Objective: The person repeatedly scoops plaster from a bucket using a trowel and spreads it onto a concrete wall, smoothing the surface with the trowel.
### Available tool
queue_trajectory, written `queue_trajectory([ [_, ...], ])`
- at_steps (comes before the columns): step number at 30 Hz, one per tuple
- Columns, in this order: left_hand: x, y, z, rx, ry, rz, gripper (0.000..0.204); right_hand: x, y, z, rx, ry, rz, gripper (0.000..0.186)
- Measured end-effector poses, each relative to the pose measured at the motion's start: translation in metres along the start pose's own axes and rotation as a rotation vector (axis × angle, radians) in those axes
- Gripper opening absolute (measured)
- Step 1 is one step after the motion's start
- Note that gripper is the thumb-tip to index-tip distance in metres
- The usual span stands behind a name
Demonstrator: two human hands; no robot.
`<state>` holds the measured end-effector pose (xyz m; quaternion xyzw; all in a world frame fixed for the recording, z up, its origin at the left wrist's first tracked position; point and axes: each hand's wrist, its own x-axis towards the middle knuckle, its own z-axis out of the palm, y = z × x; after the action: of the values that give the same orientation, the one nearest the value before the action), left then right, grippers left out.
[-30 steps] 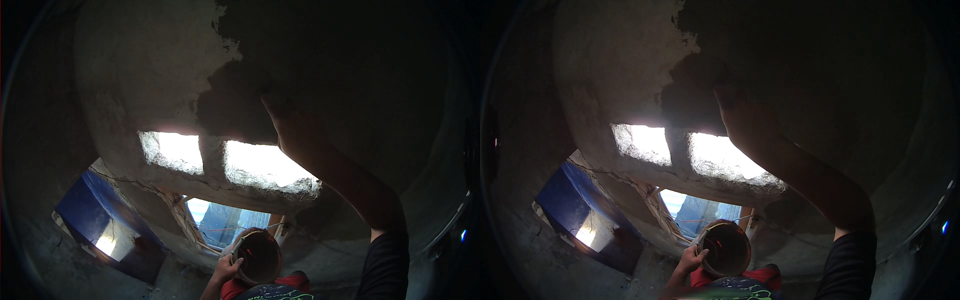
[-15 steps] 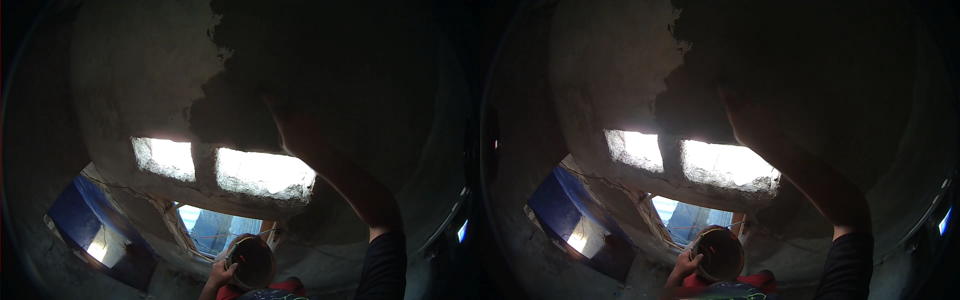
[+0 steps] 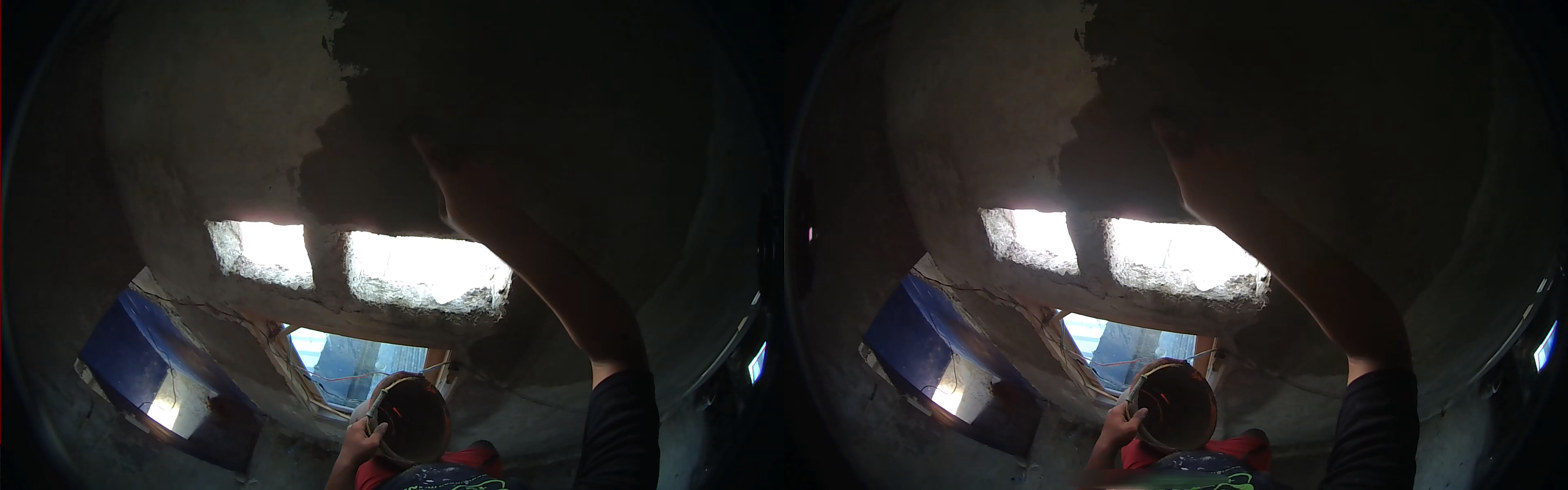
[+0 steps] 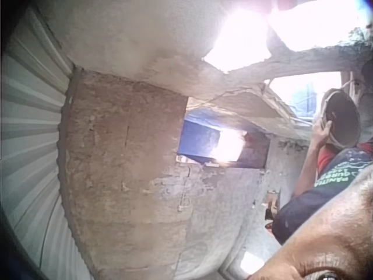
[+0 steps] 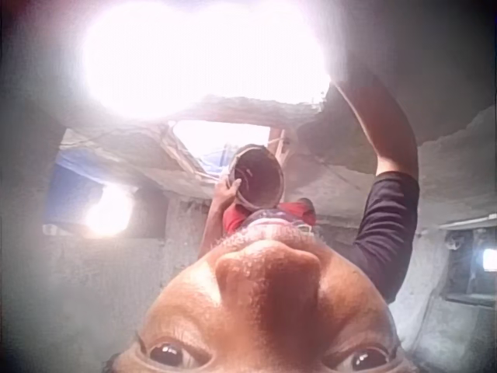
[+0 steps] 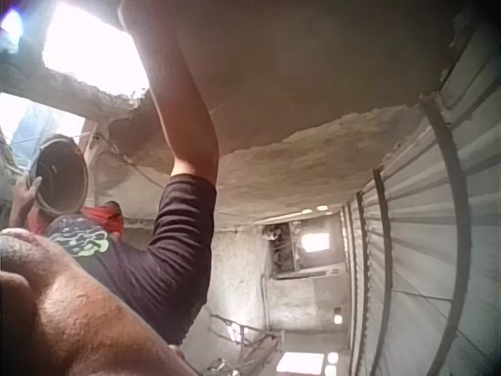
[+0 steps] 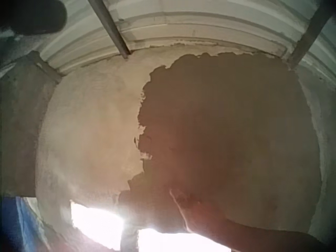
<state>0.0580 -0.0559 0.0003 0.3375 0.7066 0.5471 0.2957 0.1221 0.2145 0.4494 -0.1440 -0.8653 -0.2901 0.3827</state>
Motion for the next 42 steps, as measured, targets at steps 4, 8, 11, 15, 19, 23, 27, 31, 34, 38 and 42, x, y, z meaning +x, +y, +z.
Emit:
queue_trajectory([
  [4, -0.004, 0.018, 0.000, 0.001, 0.000, 0.000, 0.032, -0.007, -0.011, -0.012, 0.322, 0.037, -0.093, 0.048],
  [8, 0.000, 0.012, 0.005, 0.072, -0.029, 0.022, 0.034, 0.070, 0.005, -0.040, 0.192, 0.417, -0.029, 0.045],
  [11, -0.001, 0.022, 0.009, 0.061, -0.025, 0.026, 0.035, 0.111, 0.031, -0.045, 0.053, 0.480, 0.029, 0.045],
  [15, -0.002, 0.023, 0.005, 0.016, -0.001, 0.046, 0.033, 0.087, 0.004, -0.037, 0.032, 0.191, -0.030, 0.048],
  [19, 0.002, 0.011, 0.000, 0.005, -0.004, 0.016, 0.032, 0.052, -0.033, -0.022, 0.135, -0.036, -0.136, 0.066],
  [23, 0.002, 0.018, 0.005, 0.039, 0.006, -0.006, 0.031, 0.071, -0.042, -0.029, 0.180, 0.145, -0.123, 0.064],
  [27, 0.007, 0.018, 0.009, 0.095, -0.031, 0.028, 0.031, 0.117, -0.028, -0.043, 0.033, 0.356, 0.076, 0.067],
  [31, 0.008, 0.022, 0.005, 0.076, -0.029, 0.025, 0.034, 0.098, 0.000, -0.027, -0.030, 0.412, 0.081, 0.068],
  [34, -0.002, 0.032, -0.003, 0.041, -0.008, -0.020, 0.034, 0.025, -0.014, 0.000, 0.098, 0.182, -0.104, 0.050],
  [38, 0.003, 0.014, 0.000, 0.026, -0.008, -0.009, 0.034, -0.075, -0.032, 0.005, 0.352, -0.130, -0.056, 0.060],
  [42, -0.001, 0.011, 0.002, 0.034, -0.004, -0.023, 0.034, -0.164, -0.046, 0.046, 0.668, -0.067, -0.018, 0.056],
])
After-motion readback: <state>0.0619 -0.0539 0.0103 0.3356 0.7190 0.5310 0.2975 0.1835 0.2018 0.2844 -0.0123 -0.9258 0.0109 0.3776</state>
